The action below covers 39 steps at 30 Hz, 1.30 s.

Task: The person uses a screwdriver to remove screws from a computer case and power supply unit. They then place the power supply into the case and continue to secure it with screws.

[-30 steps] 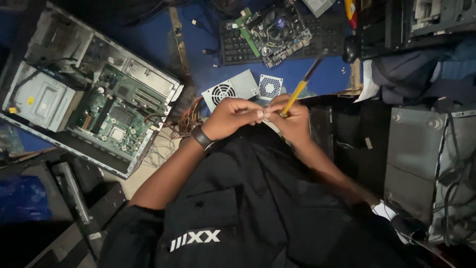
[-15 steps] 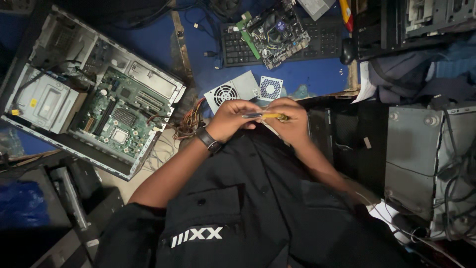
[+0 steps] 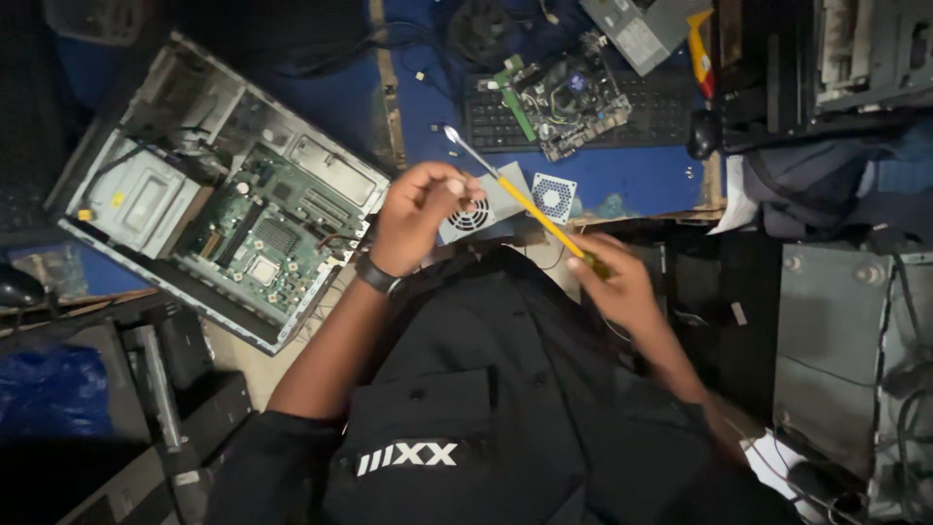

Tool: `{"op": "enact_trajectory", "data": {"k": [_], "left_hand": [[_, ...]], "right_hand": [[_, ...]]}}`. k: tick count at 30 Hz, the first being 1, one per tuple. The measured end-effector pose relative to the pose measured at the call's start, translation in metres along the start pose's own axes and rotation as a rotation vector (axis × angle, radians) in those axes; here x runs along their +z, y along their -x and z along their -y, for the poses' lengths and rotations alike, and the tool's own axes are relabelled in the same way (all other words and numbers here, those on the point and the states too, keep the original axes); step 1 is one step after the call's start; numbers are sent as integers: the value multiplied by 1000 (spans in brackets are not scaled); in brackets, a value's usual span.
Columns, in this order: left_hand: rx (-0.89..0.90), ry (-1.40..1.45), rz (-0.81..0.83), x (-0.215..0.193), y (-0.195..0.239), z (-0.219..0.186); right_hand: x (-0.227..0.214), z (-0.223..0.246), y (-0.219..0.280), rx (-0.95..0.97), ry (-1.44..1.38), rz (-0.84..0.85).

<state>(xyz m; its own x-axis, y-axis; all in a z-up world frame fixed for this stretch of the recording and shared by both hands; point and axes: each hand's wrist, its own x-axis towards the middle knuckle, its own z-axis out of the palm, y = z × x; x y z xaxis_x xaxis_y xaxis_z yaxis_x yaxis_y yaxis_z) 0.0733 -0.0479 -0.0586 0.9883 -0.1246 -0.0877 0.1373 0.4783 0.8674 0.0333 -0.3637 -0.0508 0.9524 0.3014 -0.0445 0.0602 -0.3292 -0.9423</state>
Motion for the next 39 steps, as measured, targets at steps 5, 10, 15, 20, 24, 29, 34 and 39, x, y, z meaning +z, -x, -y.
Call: {"op": "enact_trajectory", "data": {"k": [5, 10, 15, 20, 24, 29, 34, 39], "left_hand": [[-18, 117, -157, -10, -3, -19], [-17, 93, -139, -12, -3, -23], [-3, 48, -139, -13, -1, -23], [21, -40, -112, -13, -1, -24], [44, -106, -93, -14, 0, -25], [71, -234, -38, -18, 1, -25], [95, -412, 51, -24, 4, -27], [41, -524, 128, -34, 2, -34]], "right_hand": [[-13, 0, 9, 31, 67, 71], [-13, 5, 4, 9, 69, 78], [-18, 12, -1, -46, 90, 101], [-21, 19, -1, -6, 144, 71], [-25, 20, -3, 24, 209, 75], [-35, 24, -3, 106, 247, 87], [-53, 32, -2, 190, 224, 180], [-74, 61, 1, 25, 291, 183]]}}
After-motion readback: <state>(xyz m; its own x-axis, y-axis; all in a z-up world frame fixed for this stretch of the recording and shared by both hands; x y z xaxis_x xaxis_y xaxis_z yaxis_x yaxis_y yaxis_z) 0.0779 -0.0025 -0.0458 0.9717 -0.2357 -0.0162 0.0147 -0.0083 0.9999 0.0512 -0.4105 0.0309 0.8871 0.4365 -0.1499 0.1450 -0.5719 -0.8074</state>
